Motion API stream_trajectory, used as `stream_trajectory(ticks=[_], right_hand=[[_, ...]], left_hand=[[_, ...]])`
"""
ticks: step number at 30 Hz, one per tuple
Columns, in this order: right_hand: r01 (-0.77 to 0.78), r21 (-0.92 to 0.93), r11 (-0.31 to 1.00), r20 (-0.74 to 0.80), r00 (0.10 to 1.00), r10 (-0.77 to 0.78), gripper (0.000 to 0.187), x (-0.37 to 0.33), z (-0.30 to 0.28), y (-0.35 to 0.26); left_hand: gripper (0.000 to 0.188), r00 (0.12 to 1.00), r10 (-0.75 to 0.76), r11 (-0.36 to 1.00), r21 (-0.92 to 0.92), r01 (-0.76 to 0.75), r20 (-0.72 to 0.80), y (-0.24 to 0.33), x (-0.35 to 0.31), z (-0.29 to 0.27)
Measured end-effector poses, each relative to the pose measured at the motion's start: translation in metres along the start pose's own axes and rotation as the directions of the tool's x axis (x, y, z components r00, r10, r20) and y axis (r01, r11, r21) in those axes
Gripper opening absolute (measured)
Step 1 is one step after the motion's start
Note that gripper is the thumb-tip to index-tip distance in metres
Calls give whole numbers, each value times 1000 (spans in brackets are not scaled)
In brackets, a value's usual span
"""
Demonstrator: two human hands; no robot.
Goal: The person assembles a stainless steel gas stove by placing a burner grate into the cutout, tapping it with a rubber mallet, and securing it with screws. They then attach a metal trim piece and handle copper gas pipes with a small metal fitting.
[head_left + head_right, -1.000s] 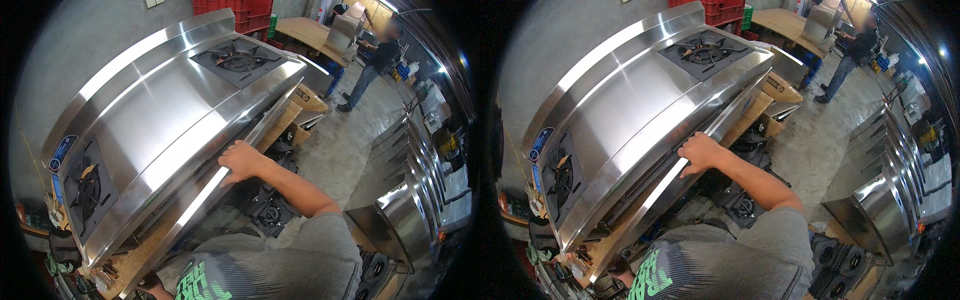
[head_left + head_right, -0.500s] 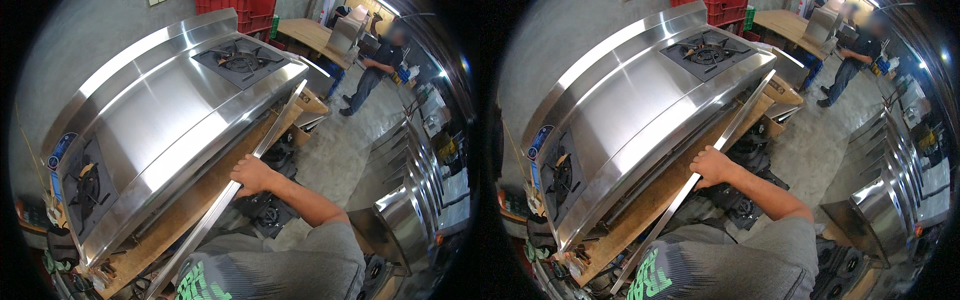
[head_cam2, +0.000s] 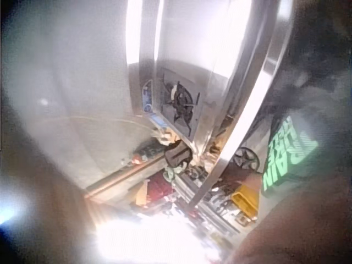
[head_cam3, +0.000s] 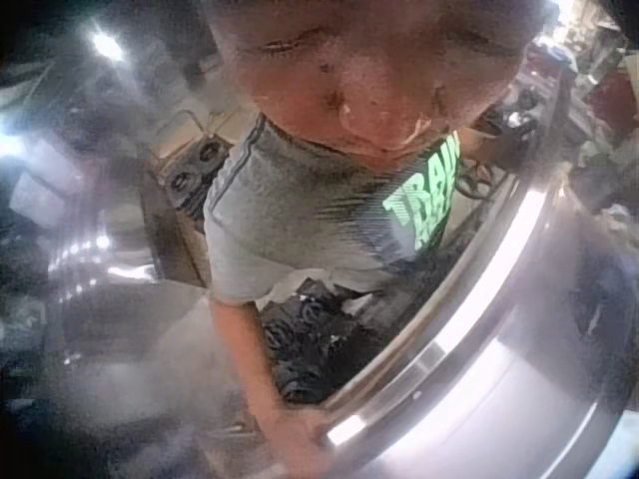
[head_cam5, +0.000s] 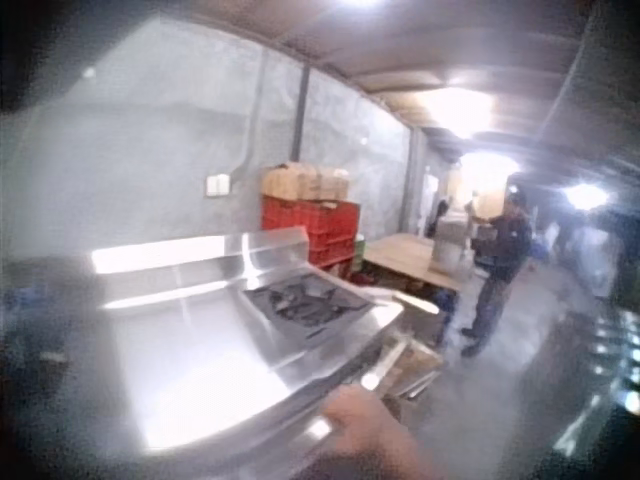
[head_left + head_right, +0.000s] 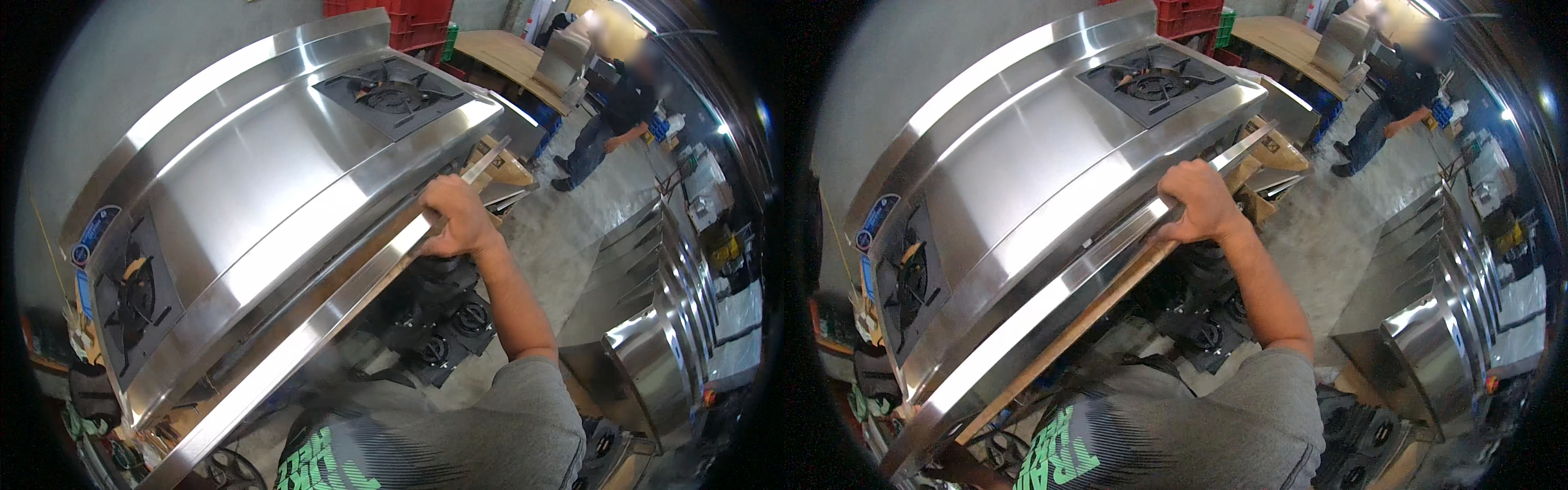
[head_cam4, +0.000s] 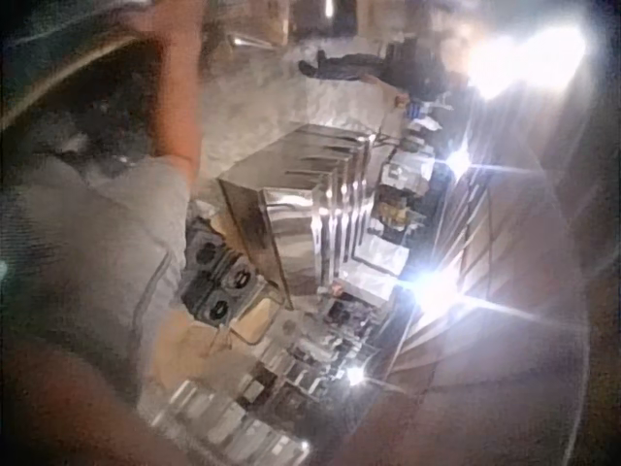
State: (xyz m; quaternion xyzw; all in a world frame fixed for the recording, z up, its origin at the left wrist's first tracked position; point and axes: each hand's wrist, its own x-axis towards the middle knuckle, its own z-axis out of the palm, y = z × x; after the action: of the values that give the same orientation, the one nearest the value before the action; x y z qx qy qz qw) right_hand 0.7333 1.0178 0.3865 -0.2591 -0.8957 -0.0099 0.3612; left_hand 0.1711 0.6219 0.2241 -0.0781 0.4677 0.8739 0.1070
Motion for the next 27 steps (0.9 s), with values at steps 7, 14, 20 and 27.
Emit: stream_trajectory(ticks=[7,14,20,27], right_hand=[[-20,-78,997,-170,985,7,61,-19,-37,-27],[-40,-63,997,40,998,42,70,-44,-13,-78],[-230,-33,973,415,882,223,72,-81,24,-90],[-285,61,957,452,862,228,66,-102,57,-88]], left_hand=[[66,999,-11,1000,20,11,32,-8,-1,8],[68,1000,-5,999,52,4,22,-5,5,3],[69,999,3,1000,28,-2,-45,10,5,-35],[71,991,25,1000,5,-24,-129,23,-11,-48]])
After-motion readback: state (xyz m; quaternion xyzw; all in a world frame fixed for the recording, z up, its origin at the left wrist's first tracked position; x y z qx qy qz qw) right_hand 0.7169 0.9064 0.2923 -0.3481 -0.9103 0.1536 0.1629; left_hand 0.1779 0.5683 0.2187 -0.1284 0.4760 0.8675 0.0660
